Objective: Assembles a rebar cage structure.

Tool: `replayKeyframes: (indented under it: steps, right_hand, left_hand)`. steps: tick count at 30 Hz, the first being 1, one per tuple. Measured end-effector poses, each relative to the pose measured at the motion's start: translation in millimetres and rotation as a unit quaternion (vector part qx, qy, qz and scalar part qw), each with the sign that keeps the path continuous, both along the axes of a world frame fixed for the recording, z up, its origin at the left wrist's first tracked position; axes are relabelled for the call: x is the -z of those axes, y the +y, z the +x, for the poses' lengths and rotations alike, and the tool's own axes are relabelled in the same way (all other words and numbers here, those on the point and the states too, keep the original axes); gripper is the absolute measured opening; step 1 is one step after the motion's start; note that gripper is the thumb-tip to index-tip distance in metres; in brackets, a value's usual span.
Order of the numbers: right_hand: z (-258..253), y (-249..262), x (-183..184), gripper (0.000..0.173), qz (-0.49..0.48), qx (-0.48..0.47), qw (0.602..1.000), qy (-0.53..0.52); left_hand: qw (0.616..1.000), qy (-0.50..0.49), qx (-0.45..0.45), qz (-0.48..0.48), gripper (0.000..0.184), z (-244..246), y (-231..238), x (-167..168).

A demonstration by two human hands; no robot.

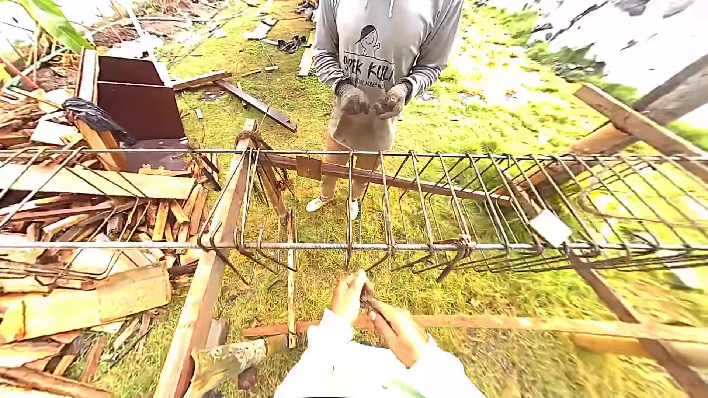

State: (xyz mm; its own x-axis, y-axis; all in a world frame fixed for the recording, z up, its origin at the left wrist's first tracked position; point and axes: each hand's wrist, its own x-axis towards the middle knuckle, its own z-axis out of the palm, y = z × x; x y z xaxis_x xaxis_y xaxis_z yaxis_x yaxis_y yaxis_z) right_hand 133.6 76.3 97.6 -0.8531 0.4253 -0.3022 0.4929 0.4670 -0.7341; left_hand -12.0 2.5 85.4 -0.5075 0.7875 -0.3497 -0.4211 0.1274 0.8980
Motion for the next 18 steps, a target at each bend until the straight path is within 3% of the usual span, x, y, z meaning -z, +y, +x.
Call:
replayKeyframes:
  steps: [2,5,8,12,15,18]
  right_hand:
    - [5,-2,6,0.039,0.089,0.02,0.993,0.078]
    - [2,-11,13,0.034,0.156,0.032,0.969,0.189]
    - [-5,-21,16,0.036,0.032,0.062,0.969,0.239]
    - [-6,-7,19,0.03,-0.281,0.096,0.934,0.201]
    - [-1,10,18,0.032,-0.303,0.042,0.941,0.145]
    - [-7,11,9,0.032,-0.235,0.096,0.961,0.105]
  left_hand:
    - [0.994,-0.096,0.011,0.052,0.047,-14,-7,-3]
    - [0.992,-0.093,-0.039,0.078,0.054,-23,-4,-7]
    - [0.992,0.028,-0.111,0.051,0.052,-22,3,-8]
    - [0.951,0.271,-0.121,0.086,0.048,-23,8,5]
    - [0.934,0.331,-0.07,0.115,0.058,-24,11,8]
    - [0.929,0.339,-0.093,0.116,0.058,-19,18,10]
